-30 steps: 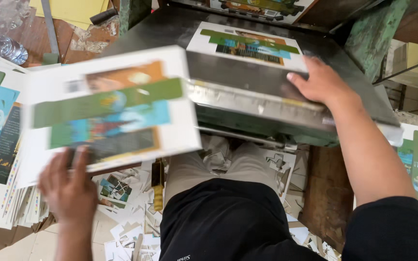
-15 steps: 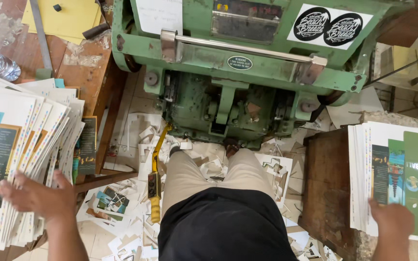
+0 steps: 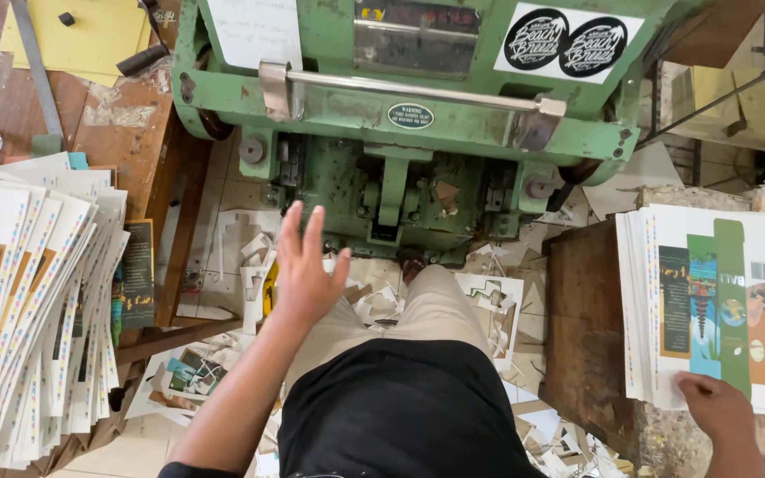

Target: The person operates a manual paper cutter to trim printed paper sheets. They place a sheet on the cutting mat, pull down the lever to cut, and then remove the trimmed paper, repeating this process for multiple sheets.

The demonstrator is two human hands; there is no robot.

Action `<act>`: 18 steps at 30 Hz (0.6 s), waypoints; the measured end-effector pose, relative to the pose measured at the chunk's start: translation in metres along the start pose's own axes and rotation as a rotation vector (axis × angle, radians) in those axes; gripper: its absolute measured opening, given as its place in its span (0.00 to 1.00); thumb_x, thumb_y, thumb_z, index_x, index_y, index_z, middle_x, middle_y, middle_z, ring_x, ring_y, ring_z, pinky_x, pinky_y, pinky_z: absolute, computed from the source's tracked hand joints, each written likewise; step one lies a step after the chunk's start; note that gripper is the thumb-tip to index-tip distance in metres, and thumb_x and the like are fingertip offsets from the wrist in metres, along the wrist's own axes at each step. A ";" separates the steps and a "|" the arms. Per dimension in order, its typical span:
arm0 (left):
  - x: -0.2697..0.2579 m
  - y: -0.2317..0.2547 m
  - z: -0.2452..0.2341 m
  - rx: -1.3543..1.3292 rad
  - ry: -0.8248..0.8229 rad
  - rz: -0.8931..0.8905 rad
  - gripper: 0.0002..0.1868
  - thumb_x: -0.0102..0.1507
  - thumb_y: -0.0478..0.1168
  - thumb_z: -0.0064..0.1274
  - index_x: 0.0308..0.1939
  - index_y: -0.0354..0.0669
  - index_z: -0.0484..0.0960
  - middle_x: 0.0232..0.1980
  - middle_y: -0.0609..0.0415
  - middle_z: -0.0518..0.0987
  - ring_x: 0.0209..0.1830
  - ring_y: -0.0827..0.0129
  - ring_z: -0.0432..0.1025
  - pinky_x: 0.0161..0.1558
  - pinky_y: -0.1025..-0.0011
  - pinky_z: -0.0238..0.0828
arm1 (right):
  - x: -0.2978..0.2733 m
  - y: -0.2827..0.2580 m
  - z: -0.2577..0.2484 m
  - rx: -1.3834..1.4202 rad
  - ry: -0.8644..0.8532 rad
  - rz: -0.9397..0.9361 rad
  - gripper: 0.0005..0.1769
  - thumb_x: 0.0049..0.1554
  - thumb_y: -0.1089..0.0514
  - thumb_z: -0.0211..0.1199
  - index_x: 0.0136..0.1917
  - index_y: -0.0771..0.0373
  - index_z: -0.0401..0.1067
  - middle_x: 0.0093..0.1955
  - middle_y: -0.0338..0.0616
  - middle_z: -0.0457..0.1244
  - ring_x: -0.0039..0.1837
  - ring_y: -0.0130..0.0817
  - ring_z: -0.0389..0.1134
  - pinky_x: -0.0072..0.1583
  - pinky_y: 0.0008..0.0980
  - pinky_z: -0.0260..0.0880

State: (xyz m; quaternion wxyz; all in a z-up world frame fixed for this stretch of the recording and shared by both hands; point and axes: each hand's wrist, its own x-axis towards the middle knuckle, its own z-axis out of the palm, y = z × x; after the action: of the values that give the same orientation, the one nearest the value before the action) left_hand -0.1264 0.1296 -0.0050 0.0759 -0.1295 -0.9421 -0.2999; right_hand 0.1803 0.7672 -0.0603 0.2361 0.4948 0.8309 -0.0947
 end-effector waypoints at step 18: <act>-0.121 -0.095 0.073 0.478 0.340 0.525 0.35 0.62 0.57 0.54 0.68 0.50 0.60 0.78 0.41 0.51 0.77 0.44 0.48 0.74 0.50 0.38 | 0.001 0.011 0.063 -0.086 0.337 -0.170 0.45 0.50 0.28 0.65 0.69 0.62 0.79 0.66 0.56 0.68 0.72 0.50 0.65 0.69 0.49 0.66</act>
State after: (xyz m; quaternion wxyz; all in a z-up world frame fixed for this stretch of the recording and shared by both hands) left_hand -0.0431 0.0734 -0.1433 0.3331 -0.2930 -0.8942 -0.0597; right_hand 0.2086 0.7492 -0.1146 0.1059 0.4213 0.9007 0.0056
